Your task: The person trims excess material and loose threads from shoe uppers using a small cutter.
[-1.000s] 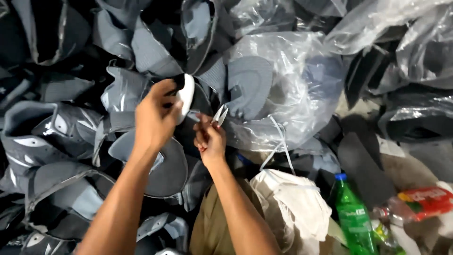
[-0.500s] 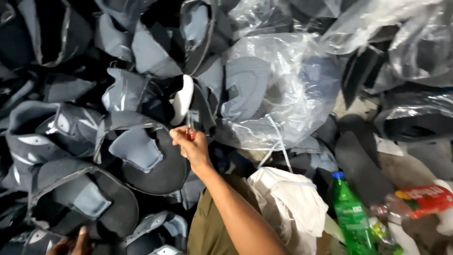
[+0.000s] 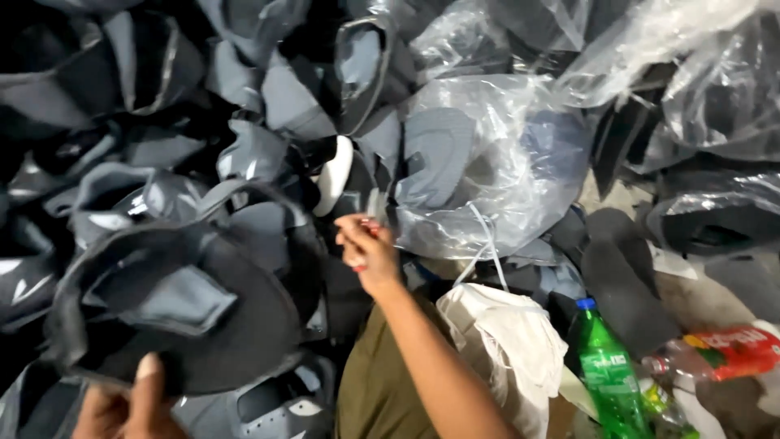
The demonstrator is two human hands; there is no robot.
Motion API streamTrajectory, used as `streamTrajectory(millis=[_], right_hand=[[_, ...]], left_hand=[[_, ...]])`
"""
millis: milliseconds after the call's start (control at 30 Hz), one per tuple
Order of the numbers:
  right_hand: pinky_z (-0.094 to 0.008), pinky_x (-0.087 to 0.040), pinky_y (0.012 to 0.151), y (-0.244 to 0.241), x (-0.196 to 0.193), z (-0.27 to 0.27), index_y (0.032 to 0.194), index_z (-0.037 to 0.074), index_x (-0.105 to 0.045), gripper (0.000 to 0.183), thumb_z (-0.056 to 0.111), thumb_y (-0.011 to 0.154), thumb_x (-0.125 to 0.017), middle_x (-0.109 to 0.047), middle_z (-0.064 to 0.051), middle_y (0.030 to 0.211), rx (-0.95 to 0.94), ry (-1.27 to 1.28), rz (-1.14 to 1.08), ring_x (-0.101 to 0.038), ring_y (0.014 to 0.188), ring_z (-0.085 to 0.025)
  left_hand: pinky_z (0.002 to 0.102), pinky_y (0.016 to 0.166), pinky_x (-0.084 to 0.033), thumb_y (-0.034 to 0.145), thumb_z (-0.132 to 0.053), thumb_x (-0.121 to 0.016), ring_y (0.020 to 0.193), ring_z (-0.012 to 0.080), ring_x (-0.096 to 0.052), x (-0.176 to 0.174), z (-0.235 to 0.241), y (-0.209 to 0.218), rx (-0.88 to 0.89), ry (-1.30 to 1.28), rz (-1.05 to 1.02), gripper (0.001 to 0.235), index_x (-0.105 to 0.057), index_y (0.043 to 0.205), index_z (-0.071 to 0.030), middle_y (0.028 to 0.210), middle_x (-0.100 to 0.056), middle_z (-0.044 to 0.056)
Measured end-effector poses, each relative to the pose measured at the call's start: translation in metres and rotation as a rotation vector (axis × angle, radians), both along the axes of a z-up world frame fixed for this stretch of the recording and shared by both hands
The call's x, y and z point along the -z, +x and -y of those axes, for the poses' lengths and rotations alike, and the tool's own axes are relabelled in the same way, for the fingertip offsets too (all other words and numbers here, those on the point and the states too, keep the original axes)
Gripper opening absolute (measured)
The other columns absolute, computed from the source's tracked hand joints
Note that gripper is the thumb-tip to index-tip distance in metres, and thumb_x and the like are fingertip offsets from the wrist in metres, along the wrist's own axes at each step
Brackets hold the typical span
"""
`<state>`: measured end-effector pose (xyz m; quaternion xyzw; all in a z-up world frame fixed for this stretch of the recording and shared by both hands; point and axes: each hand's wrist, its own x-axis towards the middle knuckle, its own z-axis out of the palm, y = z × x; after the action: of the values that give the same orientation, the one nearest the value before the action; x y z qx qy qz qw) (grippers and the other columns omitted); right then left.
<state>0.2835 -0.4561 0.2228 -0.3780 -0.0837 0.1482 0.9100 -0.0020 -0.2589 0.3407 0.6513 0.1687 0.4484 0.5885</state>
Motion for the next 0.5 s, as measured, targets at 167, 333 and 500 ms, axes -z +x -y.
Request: streamTrajectory(millis=[167, 333, 500], right_hand=[[-0.022, -0.030, 0.041, -0.045, -0.052, 0.073, 0.112, -0.001, -0.067, 0.028, 0.024, 0.101, -0.059, -0.076, -0.013, 0.093, -0.069, -0.100, 0.152, -0.038, 0.043, -0.004], [-0.025, -0.034, 0.047, -0.063, -0.021, 0.159, 0.122, -0.003, -0.064, 0.047, 0.039, 0.103, -0.055, -0.070, -0.004, 0.088, -0.114, 0.055, 0.048, -0.041, 0.048, -0.008], [-0.021, -0.031, 0.043, -0.070, -0.039, 0.188, 0.127, 0.004, -0.063, 0.040, 0.016, 0.090, -0.069, -0.049, 0.009, 0.067, 0.052, -0.224, 0.011, -0.039, 0.046, -0.003]], left_hand=[[0.021, 0.058, -0.022, 0.099, -0.003, -0.076, 0.064, -0.0006, -0.033, 0.007, 0.043, 0.063, 0.068, -0.067, 0.027, 0.043, -0.042, 0.074, -0.012, 0.070, -0.042, -0.009], [0.022, 0.054, -0.022, 0.096, -0.009, -0.073, 0.063, 0.0000, -0.030, -0.001, 0.103, 0.116, 0.365, -0.199, -0.040, 0.040, -0.040, 0.073, -0.013, 0.069, -0.038, -0.010], [0.021, 0.058, -0.026, 0.099, -0.008, -0.072, 0.067, 0.0006, -0.032, 0.044, 0.136, 0.143, 0.627, -0.199, -0.050, 0.039, -0.042, 0.075, -0.012, 0.073, -0.039, -0.010]])
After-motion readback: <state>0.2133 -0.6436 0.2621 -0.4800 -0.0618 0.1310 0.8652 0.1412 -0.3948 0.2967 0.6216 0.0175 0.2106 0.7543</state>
